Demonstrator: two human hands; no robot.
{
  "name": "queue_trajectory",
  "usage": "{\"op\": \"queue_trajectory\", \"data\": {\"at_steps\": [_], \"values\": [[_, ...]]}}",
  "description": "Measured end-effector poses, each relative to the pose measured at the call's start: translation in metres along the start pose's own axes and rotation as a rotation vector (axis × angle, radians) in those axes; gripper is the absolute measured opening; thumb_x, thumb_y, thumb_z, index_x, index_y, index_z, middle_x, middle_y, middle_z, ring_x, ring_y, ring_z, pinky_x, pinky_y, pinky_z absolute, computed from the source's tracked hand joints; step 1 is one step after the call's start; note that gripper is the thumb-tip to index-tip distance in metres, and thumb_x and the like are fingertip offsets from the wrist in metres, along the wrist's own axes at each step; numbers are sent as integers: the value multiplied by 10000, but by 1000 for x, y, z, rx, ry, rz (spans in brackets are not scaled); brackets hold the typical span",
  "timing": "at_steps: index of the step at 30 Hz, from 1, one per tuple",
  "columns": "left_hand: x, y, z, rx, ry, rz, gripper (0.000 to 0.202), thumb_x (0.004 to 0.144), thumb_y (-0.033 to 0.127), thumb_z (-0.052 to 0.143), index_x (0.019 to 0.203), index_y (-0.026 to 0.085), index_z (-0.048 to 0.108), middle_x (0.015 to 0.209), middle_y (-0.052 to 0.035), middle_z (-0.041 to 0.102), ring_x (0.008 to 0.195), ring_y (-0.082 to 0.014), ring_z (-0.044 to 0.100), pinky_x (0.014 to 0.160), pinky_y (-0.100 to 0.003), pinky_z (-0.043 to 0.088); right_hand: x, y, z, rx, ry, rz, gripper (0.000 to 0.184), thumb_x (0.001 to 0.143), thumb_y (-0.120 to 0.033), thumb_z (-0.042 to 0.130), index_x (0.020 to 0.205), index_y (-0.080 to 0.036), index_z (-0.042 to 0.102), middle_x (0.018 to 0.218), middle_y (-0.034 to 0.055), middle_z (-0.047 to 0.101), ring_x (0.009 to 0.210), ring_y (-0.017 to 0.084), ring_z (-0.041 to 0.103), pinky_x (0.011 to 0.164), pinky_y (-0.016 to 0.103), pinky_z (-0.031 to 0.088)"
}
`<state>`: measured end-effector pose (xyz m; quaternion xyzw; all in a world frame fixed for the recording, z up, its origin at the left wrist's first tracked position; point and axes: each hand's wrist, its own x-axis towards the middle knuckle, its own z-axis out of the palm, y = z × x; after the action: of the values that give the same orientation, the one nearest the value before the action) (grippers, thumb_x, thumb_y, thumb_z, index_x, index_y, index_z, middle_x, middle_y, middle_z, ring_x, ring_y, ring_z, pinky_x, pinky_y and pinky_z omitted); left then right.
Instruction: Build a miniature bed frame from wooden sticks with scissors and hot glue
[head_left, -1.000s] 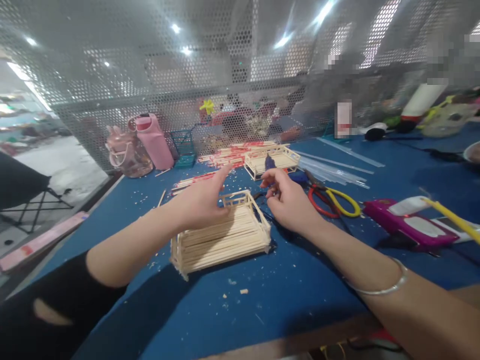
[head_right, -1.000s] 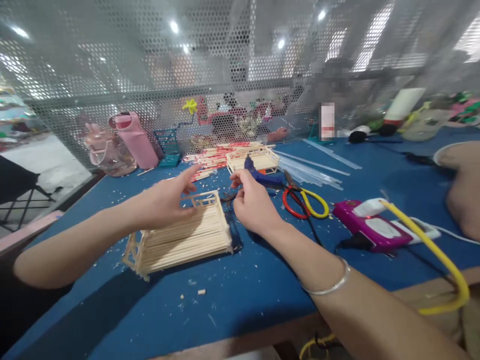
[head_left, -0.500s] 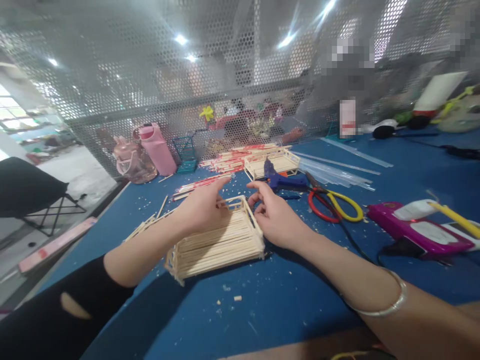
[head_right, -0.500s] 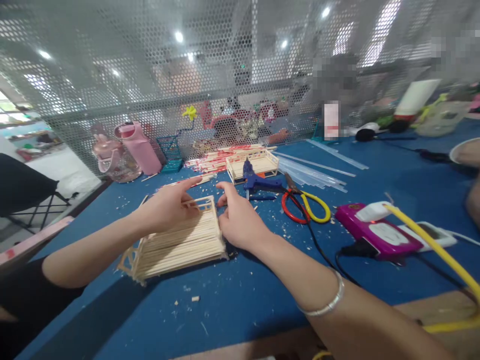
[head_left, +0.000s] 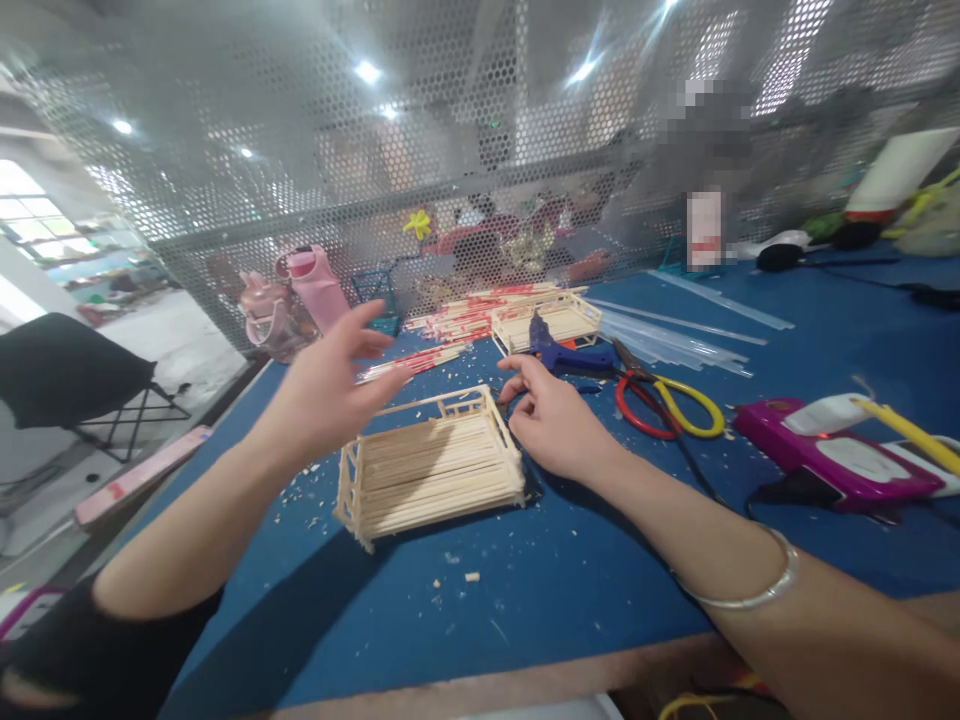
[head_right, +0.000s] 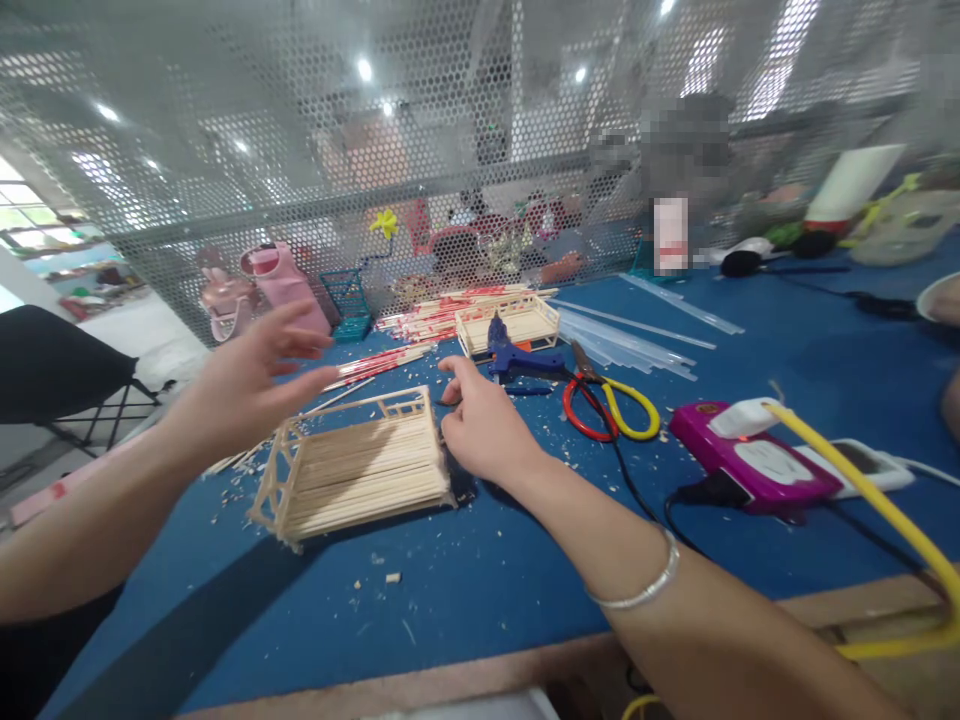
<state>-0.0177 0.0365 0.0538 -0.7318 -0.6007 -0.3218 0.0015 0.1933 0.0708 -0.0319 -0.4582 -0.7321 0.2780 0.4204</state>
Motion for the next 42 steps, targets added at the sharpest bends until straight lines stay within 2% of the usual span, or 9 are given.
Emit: {"op": "queue_trajectory", "data": {"at_steps": [4, 7, 11, 19, 24, 28, 31, 35, 42], "values": [[-60, -21, -18, -200, 292, -314, 587, 689, 457, 625, 1187, 162, 528, 1017, -114, 665, 892, -217, 626, 781, -376, 504, 2, 0, -4, -61, 97, 92, 240, 630, -30, 498, 807, -189, 530, 704, -16, 580, 584, 114, 504, 593, 245, 396], [-111, -25, -5, -375, 225, -548, 563, 654, 548, 617, 1062, 162, 568, 986, -113, 683, 922, -240, 637, 798, -388, 513, 4, 2, -6, -99, 110, 101, 129, 661, -72, 532, 679, -199, 545, 657, -10, 605, 608, 132, 531, 614, 251, 397], [-145, -15, 22, -479, 139, -570, 642, 618, 515, 666, 1140, 170, 520, 1015, -102, 692, 962, -243, 646, 830, -374, 511, 6, 4, -9, -101, 67, 91, 109, 680, -115, 573, 612, -199, 586, 650, 9, 642, 636, 148, 563, 658, 262, 407], [-125, -10, 27, -282, 108, -519, 552, 668, 462, 603, 1111, 140, 540, 720, -25, 709, 708, -225, 656, 717, -350, 484, 6, 1, -11, -113, 28, 82, 156, 722, -192, 539, 579, -219, 484, 567, -12, 583, 574, 148, 544, 610, 262, 398], [-116, -18, 22, -381, 62, -532, 485, 619, 408, 630, 1026, 149, 580, 773, -47, 708, 693, -215, 651, 690, -334, 482, 9, 8, -10, -93, 36, 110, 171, 737, -184, 484, 591, -232, 410, 519, -35, 509, 537, 142, 506, 582, 261, 372], [-139, -4, 18, -314, 375, -553, 430, 669, 416, 609, 1014, 162, 577, 1034, -109, 658, 736, -179, 629, 671, -313, 497, 11, 16, -11, -48, 48, 102, 160, 693, -192, 499, 584, -234, 389, 509, -51, 471, 534, 136, 478, 568, 256, 360], [-164, 13, 16, -353, 544, -502, 417, 732, 415, 587, 1074, 181, 539, 1004, -94, 653, 773, -167, 621, 658, -283, 499, 12, 19, -11, 7, 40, 73, 159, 648, -188, 512, 581, -234, 376, 513, -62, 447, 540, 134, 462, 584, 261, 369], [-170, 20, 18, -407, 377, -485, 461, 720, 407, 610, 1112, 177, 529, 1059, -107, 647, 772, -162, 617, 641, -280, 510, 10, 17, -7, 143, -20, 36, 158, 584, -119, 481, 691, -222, 427, 623, -47, 523, 610, 133, 510, 658, 272, 421], [-145, 4, 40, -712, 295, -667, 779, 673, 318, 679, 1360, 158, 348, 1230, -173, 593, 853, -180, 660, 703, -313, 542, 6, 7, 3, 398, -246, 29, 609, 461, -25, 380, 1043, -198, 426, 901, 13, 657, 821, 115, 627, 816, 270, 456]]}}
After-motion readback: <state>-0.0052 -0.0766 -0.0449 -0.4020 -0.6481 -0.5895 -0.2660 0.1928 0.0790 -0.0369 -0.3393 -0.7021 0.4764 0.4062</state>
